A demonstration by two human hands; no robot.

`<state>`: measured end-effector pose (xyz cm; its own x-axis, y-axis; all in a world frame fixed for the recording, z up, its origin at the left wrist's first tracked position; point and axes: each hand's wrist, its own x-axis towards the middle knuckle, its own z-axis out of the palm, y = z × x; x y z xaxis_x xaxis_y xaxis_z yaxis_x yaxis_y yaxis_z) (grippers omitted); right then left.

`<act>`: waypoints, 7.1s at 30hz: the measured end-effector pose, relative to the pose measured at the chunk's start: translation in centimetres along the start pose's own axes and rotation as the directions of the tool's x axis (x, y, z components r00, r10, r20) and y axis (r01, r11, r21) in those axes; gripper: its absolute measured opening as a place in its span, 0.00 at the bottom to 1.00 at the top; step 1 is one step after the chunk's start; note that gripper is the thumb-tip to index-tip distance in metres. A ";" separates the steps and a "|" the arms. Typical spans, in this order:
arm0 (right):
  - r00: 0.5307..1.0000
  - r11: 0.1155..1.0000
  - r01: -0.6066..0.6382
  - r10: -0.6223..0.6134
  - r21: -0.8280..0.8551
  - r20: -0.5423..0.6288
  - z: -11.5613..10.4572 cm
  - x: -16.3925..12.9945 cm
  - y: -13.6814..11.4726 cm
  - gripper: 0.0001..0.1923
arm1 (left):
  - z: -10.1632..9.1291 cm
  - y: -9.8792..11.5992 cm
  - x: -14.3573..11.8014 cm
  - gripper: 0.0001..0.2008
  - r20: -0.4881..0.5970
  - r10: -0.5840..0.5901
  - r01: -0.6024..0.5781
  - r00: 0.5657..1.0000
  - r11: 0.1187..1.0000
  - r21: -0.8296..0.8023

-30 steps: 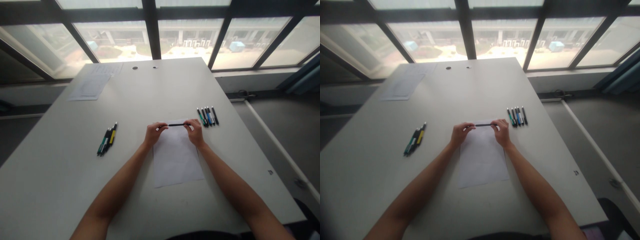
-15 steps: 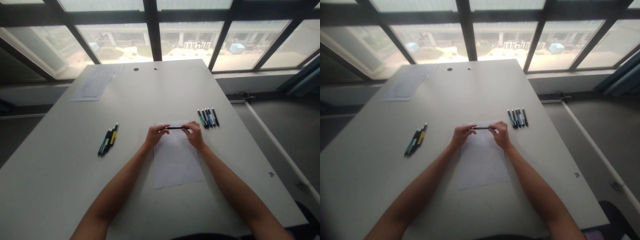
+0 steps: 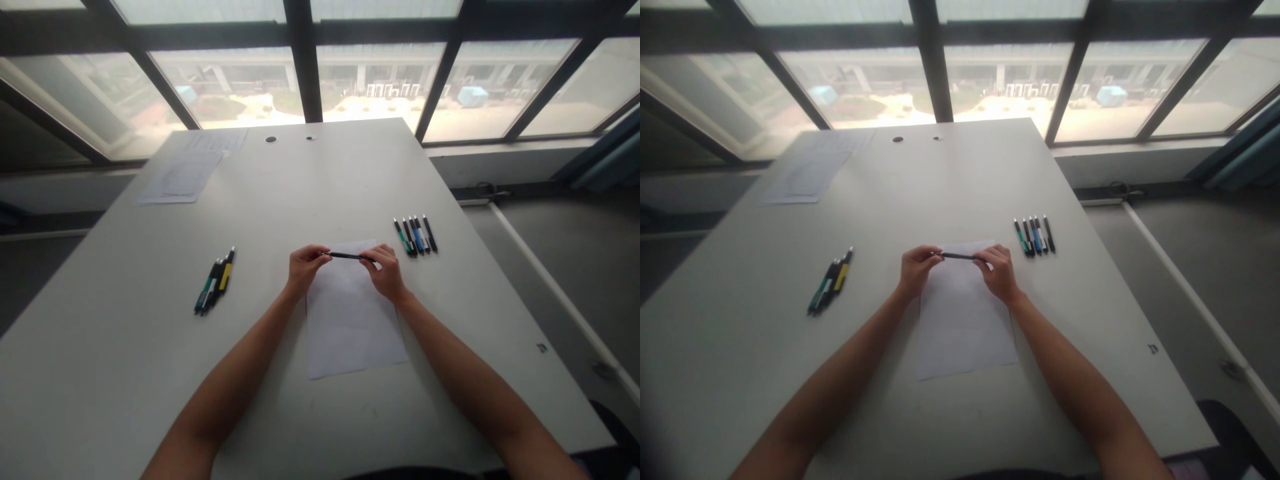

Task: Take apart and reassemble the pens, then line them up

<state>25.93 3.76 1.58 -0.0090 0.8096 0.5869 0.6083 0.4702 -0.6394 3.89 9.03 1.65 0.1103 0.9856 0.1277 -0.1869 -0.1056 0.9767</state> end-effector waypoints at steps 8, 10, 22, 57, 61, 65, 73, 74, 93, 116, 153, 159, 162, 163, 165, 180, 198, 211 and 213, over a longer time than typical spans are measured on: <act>0.999 1.000 0.001 0.000 0.028 -0.048 0.0 0.0 -0.1 0.03 | 0.1 -0.1 0.1 0.13 0.043 0.064 -0.058 0.997 0.991 -0.122; 0.999 1.000 0.005 -0.003 0.027 -0.048 0.0 0.0 -0.1 0.04 | 0.2 -0.1 0.0 0.12 0.037 0.030 -0.025 0.999 0.989 -0.143; 0.999 0.999 0.047 -0.047 -0.007 -0.013 0.2 -0.1 -0.8 0.03 | 0.3 -0.2 -0.1 0.11 0.071 0.003 0.008 0.998 0.989 -0.150; 1.000 1.000 -0.021 0.021 0.010 0.008 0.2 -0.3 -0.4 0.06 | 0.3 0.2 0.1 0.11 0.055 0.110 -0.105 0.992 0.992 -0.074; 1.000 1.000 -0.012 0.012 0.009 -0.002 0.3 -0.3 -0.4 0.06 | 0.4 0.3 0.0 0.11 0.049 0.119 -0.115 0.992 0.990 -0.081; 1.000 1.000 -0.005 0.004 0.027 0.011 0.2 -0.2 -0.5 0.05 | 0.4 0.2 0.0 0.08 0.021 0.142 -0.140 0.990 0.988 -0.067; 1.000 0.999 -0.018 0.018 0.028 -0.010 0.2 -0.2 -0.4 0.06 | 0.4 0.2 0.0 0.26 0.034 0.099 -0.095 0.994 0.990 -0.101; 1.000 0.999 -0.019 0.020 0.027 -0.012 0.2 -0.2 -0.4 0.06 | 0.4 0.4 0.0 0.27 0.039 0.105 -0.101 0.994 0.990 -0.097; 1.000 0.999 -0.025 0.025 0.043 0.000 0.2 -0.3 -0.3 0.07 | 0.3 0.3 0.1 0.09 0.038 0.108 -0.106 0.993 0.993 -0.044; 1.000 0.999 0.018 -0.018 -0.049 0.014 0.1 -0.2 -0.3 0.06 | 0.1 0.7 -0.3 0.16 0.050 0.108 -0.117 0.993 0.955 0.271; 0.993 0.974 0.070 -0.048 -0.216 0.105 -0.4 -0.2 -1.1 0.15 | -0.2 0.8 -0.1 0.08 0.119 0.242 -0.265 0.963 0.931 0.251; 0.991 0.974 0.064 -0.037 -0.217 0.128 -0.8 -0.1 -1.4 0.10 | -0.2 1.0 -0.2 0.07 0.158 0.244 -0.278 0.957 0.927 0.251; 0.991 0.970 0.055 -0.023 -0.235 0.134 -0.8 -0.1 -1.2 0.10 | -0.1 1.2 -0.3 0.07 0.196 0.245 -0.293 0.949 0.915 0.277; 0.990 0.969 0.056 -0.022 -0.239 0.142 -0.8 -0.2 -1.2 0.11 | 0.0 1.2 -0.3 0.07 0.202 0.249 -0.299 0.947 0.912 0.280; 0.987 0.969 0.055 -0.017 -0.239 0.160 -0.6 -0.2 -1.1 0.12 | 0.0 1.1 -0.3 0.07 0.208 0.255 -0.308 0.944 0.909 0.282; 0.984 0.980 0.066 -0.033 -0.186 0.174 -0.1 -0.4 -1.1 0.13 | -0.3 0.9 -0.3 0.18 0.204 0.140 -0.223 0.969 0.853 0.471; 0.982 0.984 0.053 -0.020 -0.173 0.187 0.0 -0.5 -0.9 0.13 | -0.3 0.7 -0.1 0.20 0.242 0.176 -0.275 0.954 0.835 0.476; 0.983 0.984 0.045 -0.013 -0.171 0.183 0.0 -0.5 -1.0 0.13 | -0.2 0.8 -0.1 0.18 0.236 0.178 -0.278 0.955 0.812 0.513; 0.985 0.984 0.038 -0.008 -0.173 0.172 0.0 -0.4 -0.9 0.13 | -0.1 0.8 -0.1 0.13 0.256 0.215 -0.316 0.943 0.820 0.476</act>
<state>25.41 2.96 1.95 -0.1501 0.8545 0.4974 0.7357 0.4326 -0.5211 3.61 8.87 2.35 0.3134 0.8726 0.3746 0.2766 -0.4612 0.8431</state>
